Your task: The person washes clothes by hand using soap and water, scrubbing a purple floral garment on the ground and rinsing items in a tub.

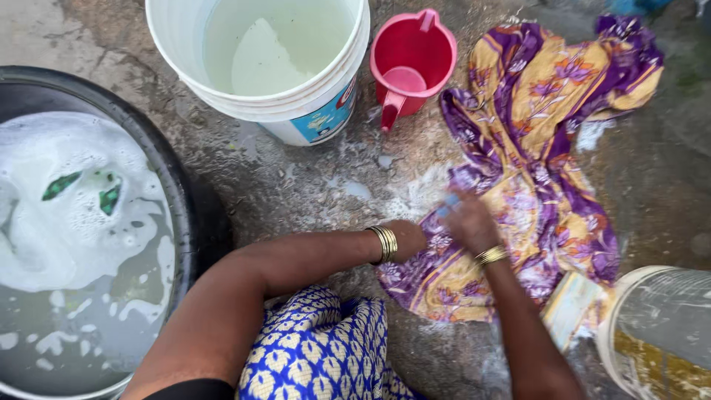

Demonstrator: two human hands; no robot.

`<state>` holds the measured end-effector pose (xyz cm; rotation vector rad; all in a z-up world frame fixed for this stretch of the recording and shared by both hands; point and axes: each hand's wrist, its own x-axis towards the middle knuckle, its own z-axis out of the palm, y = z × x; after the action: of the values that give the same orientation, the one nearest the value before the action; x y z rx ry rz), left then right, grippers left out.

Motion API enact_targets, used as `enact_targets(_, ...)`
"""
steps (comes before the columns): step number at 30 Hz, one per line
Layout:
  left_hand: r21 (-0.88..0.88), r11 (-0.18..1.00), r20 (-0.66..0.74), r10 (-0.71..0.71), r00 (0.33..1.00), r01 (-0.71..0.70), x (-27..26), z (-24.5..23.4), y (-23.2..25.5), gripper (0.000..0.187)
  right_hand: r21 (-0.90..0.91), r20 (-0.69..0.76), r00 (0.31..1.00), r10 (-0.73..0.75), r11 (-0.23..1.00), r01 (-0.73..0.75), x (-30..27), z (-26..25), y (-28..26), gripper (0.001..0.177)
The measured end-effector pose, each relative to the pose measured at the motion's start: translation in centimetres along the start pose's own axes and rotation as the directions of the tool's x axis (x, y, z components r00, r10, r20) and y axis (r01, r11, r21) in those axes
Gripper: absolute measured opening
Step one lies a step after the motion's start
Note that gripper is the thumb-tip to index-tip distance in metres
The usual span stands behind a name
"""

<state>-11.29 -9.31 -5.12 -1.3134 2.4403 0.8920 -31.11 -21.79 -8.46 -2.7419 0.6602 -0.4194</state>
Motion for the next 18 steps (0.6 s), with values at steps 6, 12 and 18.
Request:
enact_targets(6, -0.072, 0.997, 0.577, 0.045, 0.815, -0.005, -4.3, 8.2, -3.9, 0.014, 0.438, -0.345, 0.784, 0.516, 0.827, -0.352, 0.3, 4.7, 3.5, 0.046)
enact_targets(12, -0.231, 0.912, 0.777, -0.036, 0.629, 0.339, -11.5, 14.0, -5.9, 0.016, 0.297, 0.019, 0.998, 0.063, 0.953, -0.066, 0.6, 7.2, -20.9, 0.049)
enact_targets(18, -0.286, 0.87, 0.78, -0.031, 0.625, 0.401, -11.7, 14.7, -6.2, 0.019, 0.21, 0.258, 0.956, -0.138, 0.974, 0.084, 8.1, 4.9, -15.0, 0.033)
